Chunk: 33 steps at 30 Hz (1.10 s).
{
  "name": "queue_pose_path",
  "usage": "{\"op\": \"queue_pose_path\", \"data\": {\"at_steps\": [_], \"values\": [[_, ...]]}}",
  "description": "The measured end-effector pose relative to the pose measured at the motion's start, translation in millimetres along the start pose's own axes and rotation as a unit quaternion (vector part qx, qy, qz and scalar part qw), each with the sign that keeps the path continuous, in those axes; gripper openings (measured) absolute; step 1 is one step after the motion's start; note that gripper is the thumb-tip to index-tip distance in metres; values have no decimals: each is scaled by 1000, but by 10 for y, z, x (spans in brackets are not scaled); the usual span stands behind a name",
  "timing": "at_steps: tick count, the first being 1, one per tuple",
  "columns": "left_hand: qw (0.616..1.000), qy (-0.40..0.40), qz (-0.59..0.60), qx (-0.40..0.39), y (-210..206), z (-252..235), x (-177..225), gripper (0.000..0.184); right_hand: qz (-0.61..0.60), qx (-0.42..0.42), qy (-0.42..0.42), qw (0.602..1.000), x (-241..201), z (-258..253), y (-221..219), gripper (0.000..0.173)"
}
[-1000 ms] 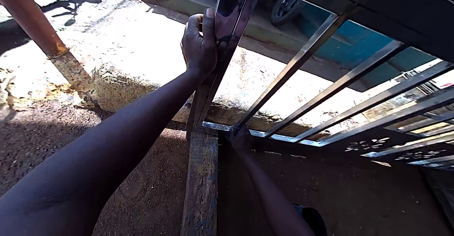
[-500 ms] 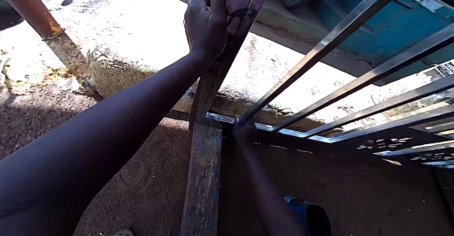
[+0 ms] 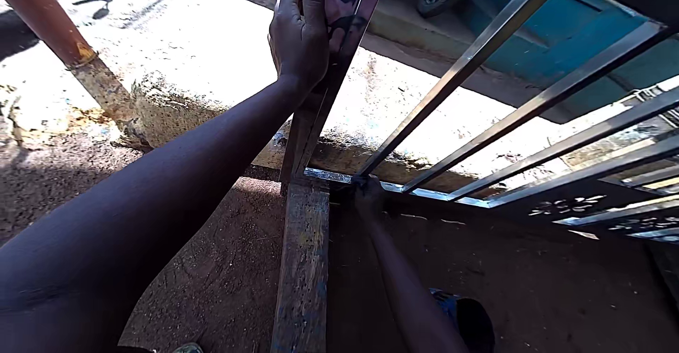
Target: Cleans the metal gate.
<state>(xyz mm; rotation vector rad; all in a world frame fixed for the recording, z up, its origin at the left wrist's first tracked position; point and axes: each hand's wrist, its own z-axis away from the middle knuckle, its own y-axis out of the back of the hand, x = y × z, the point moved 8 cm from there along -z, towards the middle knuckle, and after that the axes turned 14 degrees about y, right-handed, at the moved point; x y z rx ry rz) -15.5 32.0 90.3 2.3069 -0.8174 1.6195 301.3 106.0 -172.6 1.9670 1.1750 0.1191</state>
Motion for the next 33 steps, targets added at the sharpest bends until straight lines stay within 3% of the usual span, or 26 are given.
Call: {"op": "queue_pose_path", "data": {"at_steps": [6,10,12,15,17,21,24,26,30,33], "values": [[1000,2,-9,5,8,4,1,45,-40,-19,16,999,121,3,58,20],[1000,6,-8,1,-2,-4,14,47,-125,121,-15,985,-106,-432,493,19],[1000,18,-11,0,10,28,-11,45,-141,155,-20,978,-118,-402,481,18],[1000,9,-4,2,6,19,4,45,-95,65,-45,992,95,38,110,18],[1000,11,-6,5,-1,25,2,45,-75,63,-48,994,129,142,24,15],[1000,1,2,3,0,7,14,46,-78,205,-13,976,-277,-501,511,13],[1000,-14,17,-9,-27,-23,5,46,-74,276,-1,958,-550,-992,840,24],[999,-17,35,-13,-26,-24,-15,46,-19,253,-36,967,-506,-875,685,33],[999,-23,33,-16,-22,5,-8,44,76,4,-171,982,-68,-52,-116,42],[999,-39,24,-4,-1,34,6,45,128,-79,-183,972,-22,-85,-158,41]]}}
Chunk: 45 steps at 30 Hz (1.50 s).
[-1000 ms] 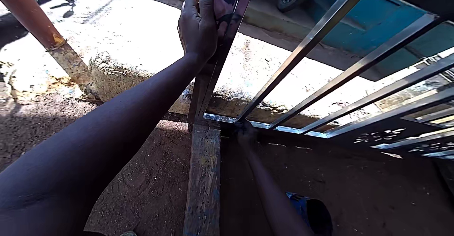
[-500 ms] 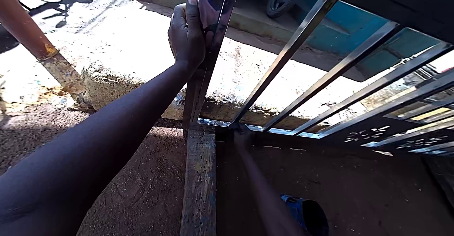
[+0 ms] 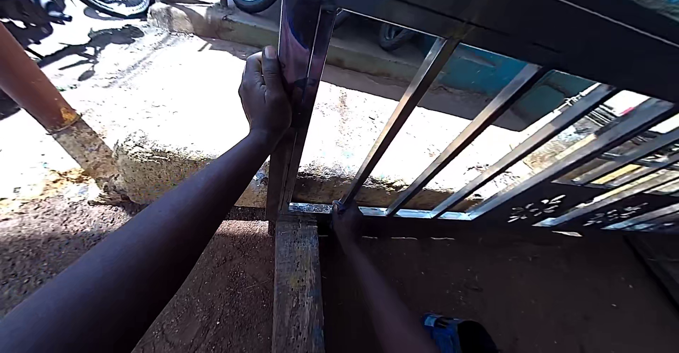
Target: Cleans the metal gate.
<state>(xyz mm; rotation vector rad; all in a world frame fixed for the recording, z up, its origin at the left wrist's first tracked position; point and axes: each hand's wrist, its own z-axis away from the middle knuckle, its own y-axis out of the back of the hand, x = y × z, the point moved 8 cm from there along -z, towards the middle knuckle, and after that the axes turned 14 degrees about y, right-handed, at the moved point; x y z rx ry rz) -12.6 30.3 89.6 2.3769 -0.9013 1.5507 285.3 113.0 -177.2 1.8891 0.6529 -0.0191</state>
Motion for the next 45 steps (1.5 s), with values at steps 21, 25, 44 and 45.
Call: {"op": "queue_pose_path", "data": {"at_steps": [21,25,44,45], "values": [[999,31,-34,12,22,-3,-58,53,-26,-133,-39,990,-139,-297,293,58],[998,48,-35,14,28,-3,-50,52,-154,110,130,973,-642,-929,1553,39],[975,176,127,-37,30,18,-266,63,91,375,482,787,-3747,-1643,2885,26],[971,199,125,-48,28,36,-285,64,94,363,518,768,-3691,-1653,2921,27]]}}
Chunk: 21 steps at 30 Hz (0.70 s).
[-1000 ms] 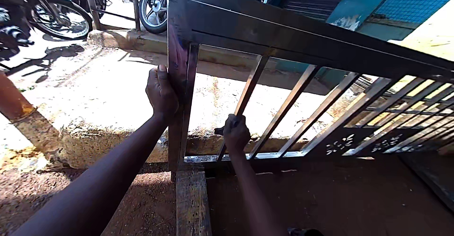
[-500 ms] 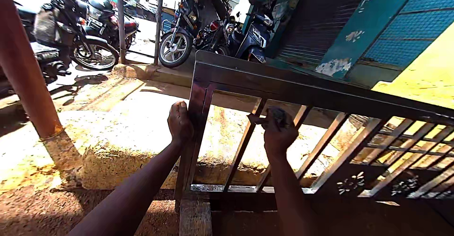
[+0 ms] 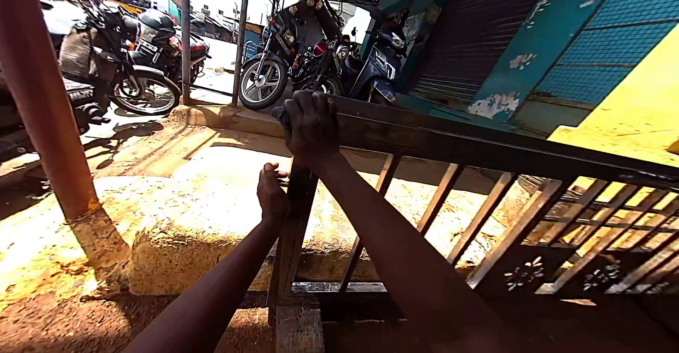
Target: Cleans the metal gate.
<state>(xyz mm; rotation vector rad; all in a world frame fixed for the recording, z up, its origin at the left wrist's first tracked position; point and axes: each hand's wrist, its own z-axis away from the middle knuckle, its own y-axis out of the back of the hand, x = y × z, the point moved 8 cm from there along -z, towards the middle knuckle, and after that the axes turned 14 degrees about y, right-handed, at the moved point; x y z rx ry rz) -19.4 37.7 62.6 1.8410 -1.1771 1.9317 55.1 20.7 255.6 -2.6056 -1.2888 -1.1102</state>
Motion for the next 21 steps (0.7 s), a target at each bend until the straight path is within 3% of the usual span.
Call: {"op": "queue_pose_path", "data": {"at_steps": [2,3,7,10,12,17,21], "values": [[998,55,-25,-19,31,13,-67,68,-10,11,17,1000,367,283,186,32],[996,69,-43,-32,49,19,-79,69,10,15,-15,1000,668,530,332,32],[991,105,-63,-61,191,-46,-42,75,79,-20,-245,966,1977,1760,979,46],[995,94,-16,-28,358,-175,153,75,92,-35,-354,930,2273,2004,1106,51],[996,86,26,4,475,-247,325,76,78,-29,-364,928,1968,1707,973,50],[984,29,150,91,721,-328,791,70,49,24,-123,991,378,536,256,43],[974,-39,175,136,920,-286,1228,69,54,42,-14,998,-204,353,-33,51]]}}
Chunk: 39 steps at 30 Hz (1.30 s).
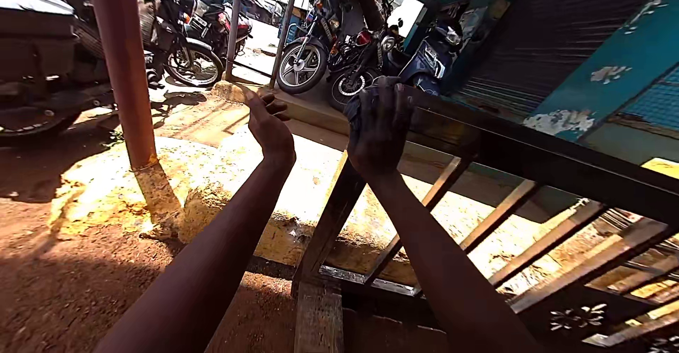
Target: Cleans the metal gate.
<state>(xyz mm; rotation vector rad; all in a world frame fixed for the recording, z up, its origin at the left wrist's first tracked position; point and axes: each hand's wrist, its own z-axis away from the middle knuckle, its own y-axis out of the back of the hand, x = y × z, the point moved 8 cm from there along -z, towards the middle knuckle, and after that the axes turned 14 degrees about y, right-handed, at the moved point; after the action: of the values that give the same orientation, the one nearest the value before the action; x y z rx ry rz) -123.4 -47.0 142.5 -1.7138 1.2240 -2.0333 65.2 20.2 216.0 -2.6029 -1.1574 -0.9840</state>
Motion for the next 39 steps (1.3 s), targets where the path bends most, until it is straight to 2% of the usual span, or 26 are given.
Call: {"op": "queue_pose_path", "data": {"at_steps": [3,5,7,8,9,12,14,16,19,21,24,26,28,30,33,34,36,37,39], "values": [[999,-48,11,4,35,32,264,67,-75,-52,105,990,-473,747,-16,55],[997,-71,22,1,32,55,381,66,-152,-154,200,956,-900,1558,-72,52],[996,-82,34,1,37,84,452,65,-213,-208,277,914,-1127,2025,-65,46],[996,-88,35,1,37,95,478,65,-214,-204,293,909,-1101,2025,-58,45],[995,-92,35,0,38,98,497,66,-194,-174,287,922,-993,1878,-43,42],[995,-97,22,-1,43,77,447,66,-110,-74,185,974,-439,1056,10,45],[996,-93,9,1,27,40,348,67,-70,-38,109,991,-242,680,14,49],[997,-80,-3,9,34,52,220,67,-83,-61,55,993,-466,901,-1,55],[996,-86,17,10,23,90,265,63,-114,-158,84,977,-1199,1976,-45,55],[995,-101,21,1,19,119,384,62,-96,-165,86,978,-1331,2263,-21,65],[992,-125,29,-14,12,120,468,63,-32,-102,-5,994,-895,1691,2,66],[993,-114,33,-10,-10,107,420,63,-6,-41,-79,996,-452,1050,6,65],[995,-98,29,-6,-31,131,326,64,-7,-2,-118,993,-285,751,23,60],[995,-94,26,-12,-69,149,309,65,-40,-26,-94,994,-567,1064,-4,54],[993,-110,42,-26,-90,175,436,64,-92,-138,22,986,-1393,2245,-31,40],[991,-118,51,-26,-82,187,494,63,-103,-171,51,979,-1499,2436,-19,39],[989,-134,62,-24,-68,196,596,62,-90,-166,58,980,-1356,2294,-31,35],[988,-136,63,-22,-59,195,621,63,-71,-124,40,989,-1167,2023,-30,33],[989,-132,65,-22,-75,208,616,62,-39,-40,-12,998,-690,1294,-20,40]]}}
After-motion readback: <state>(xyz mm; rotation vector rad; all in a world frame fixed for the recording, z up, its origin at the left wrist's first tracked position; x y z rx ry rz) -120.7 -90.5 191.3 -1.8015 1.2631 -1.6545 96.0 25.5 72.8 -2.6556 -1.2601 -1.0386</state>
